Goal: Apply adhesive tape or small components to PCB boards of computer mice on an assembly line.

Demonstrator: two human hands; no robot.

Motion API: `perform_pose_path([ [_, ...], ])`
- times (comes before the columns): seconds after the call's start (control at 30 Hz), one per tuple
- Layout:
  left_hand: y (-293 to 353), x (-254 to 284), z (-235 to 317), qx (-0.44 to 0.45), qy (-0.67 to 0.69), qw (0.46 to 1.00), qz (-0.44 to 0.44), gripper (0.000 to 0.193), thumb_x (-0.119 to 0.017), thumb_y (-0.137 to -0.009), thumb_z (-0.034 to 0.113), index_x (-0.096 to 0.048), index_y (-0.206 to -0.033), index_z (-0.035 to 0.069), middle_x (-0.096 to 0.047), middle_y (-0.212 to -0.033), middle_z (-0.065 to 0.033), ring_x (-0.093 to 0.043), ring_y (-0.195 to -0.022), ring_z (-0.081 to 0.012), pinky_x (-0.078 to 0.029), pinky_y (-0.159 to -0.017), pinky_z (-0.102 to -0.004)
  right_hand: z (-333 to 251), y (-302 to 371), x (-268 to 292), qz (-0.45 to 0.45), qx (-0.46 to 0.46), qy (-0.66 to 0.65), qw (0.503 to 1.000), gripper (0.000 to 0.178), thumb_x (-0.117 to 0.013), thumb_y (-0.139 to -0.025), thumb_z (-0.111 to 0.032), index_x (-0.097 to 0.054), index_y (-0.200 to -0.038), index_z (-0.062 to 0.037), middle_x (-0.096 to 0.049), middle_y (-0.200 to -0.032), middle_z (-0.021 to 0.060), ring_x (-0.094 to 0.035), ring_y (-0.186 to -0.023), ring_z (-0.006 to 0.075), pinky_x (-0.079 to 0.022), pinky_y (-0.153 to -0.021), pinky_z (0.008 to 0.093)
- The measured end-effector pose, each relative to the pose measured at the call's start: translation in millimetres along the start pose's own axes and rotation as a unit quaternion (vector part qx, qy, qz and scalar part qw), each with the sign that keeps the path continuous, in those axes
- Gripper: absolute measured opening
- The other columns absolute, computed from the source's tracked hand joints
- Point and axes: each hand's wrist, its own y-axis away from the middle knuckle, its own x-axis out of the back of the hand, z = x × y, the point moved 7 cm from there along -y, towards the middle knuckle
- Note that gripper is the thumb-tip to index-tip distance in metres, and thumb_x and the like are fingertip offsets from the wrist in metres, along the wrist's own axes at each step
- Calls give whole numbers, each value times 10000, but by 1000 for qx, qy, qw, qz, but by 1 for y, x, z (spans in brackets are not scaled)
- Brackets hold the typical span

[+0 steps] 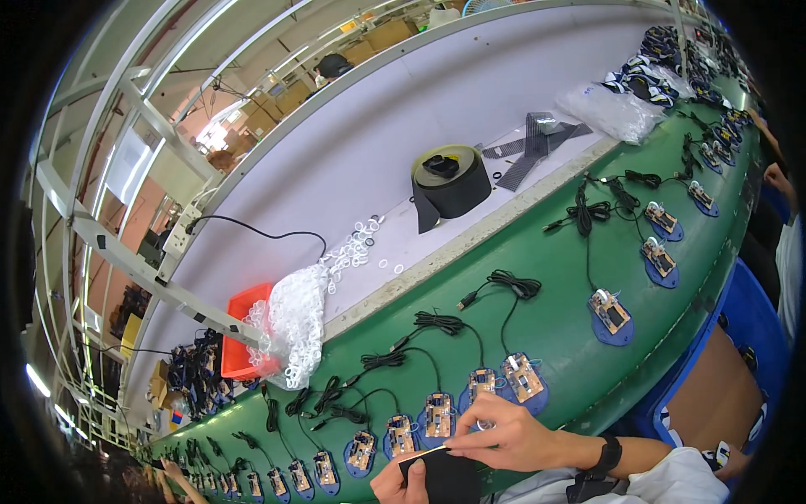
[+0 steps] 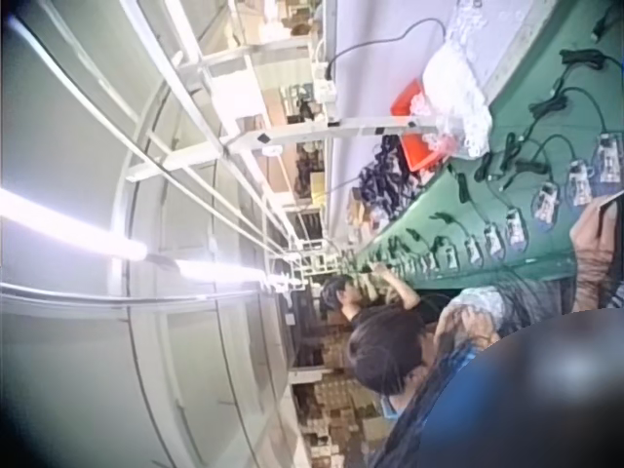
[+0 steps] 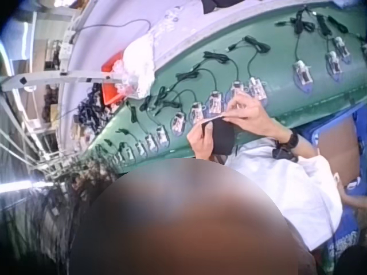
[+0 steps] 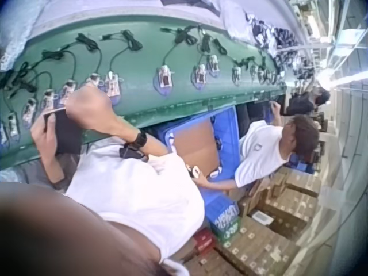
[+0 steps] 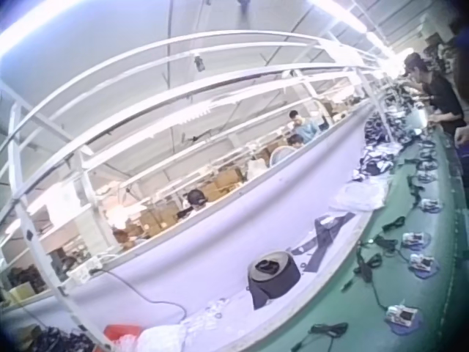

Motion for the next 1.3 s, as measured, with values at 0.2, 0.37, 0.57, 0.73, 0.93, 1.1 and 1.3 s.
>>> perform_pose_path([
  [0.2, -4, -5, 1, 13, -17, 1000, 17, 218, -709, -1026, 130, -689, -896, -44, -568, -658, -154, -538, -546, -237, -431, -554, -387, -9, 7, 3, 23, 90, 82, 992, 274, -903, -798, -28, -850, -1057, -99, -719, -996, 34, -632, -841, 216, -516, -737, 358],
  [0.37, -7, -13, -7, 92, 53, 994, 7, 289, -689, -1047, 181, -676, -864, -43, -550, -629, -152, -514, -555, -205, -433, -556, -402, -30, 11, 23, 29, 60, -104, 992, 247, -849, -810, 64, -821, -1026, -51, -765, -1040, 68, -682, -838, 227, -541, -736, 362],
  [0.57, 6, -89, 48, -65, 117, 960, -248, 162, -724, -929, 39, -722, -1081, -15, -725, -1105, -183, -691, -1076, -402, -571, -918, -442, 43, 11, 103, 43, -131, 14, 990, 132, -817, -868, 22, -795, -992, -19, -790, -988, 101, -723, -892, 237, -565, -764, 351],
  [0.73, 25, -152, 46, -220, -47, 943, -246, 295, -759, -944, 201, -689, -1094, -44, -673, -1315, -196, -586, -1320, -387, -486, -1071, -504, 89, 23, 108, -69, -195, 50, 977, 132, -770, -938, -36, -779, -1067, -11, -798, -1031, 97, -728, -954, 254, -588, -809, 368],
  [0.93, 26, -160, 37, -246, -127, 931, -238, 350, -749, -944, 290, -701, -1083, -27, -677, -1292, -198, -591, -1298, -384, -462, -1080, -543, 102, 24, 96, -147, -172, 49, 973, 136, -742, -964, -62, -765, -1090, -15, -780, -1045, 95, -713, -992, 290, -584, -865, 402],
  [1.1, 27, -166, 40, -269, -144, 924, -229, 360, -746, -940, 311, -706, -1069, -23, -682, -1266, -208, -610, -1251, -378, -470, -1050, -555, 97, 20, 96, -171, -159, 46, 971, 130, -727, -970, -63, -759, -1089, -22, -765, -1039, 97, -707, -988, 302, -580, -863, 406],
  [1.3, 26, -163, 44, -268, -166, 923, -219, 354, -733, -952, 333, -719, -1035, -11, -671, -1288, -216, -631, -1223, -378, -486, -1002, -522, 103, 20, 92, -197, -144, 33, 969, 136, -726, -966, -60, -756, -1094, -25, -765, -1047, 104, -707, -974, 308, -579, -859, 407],
])
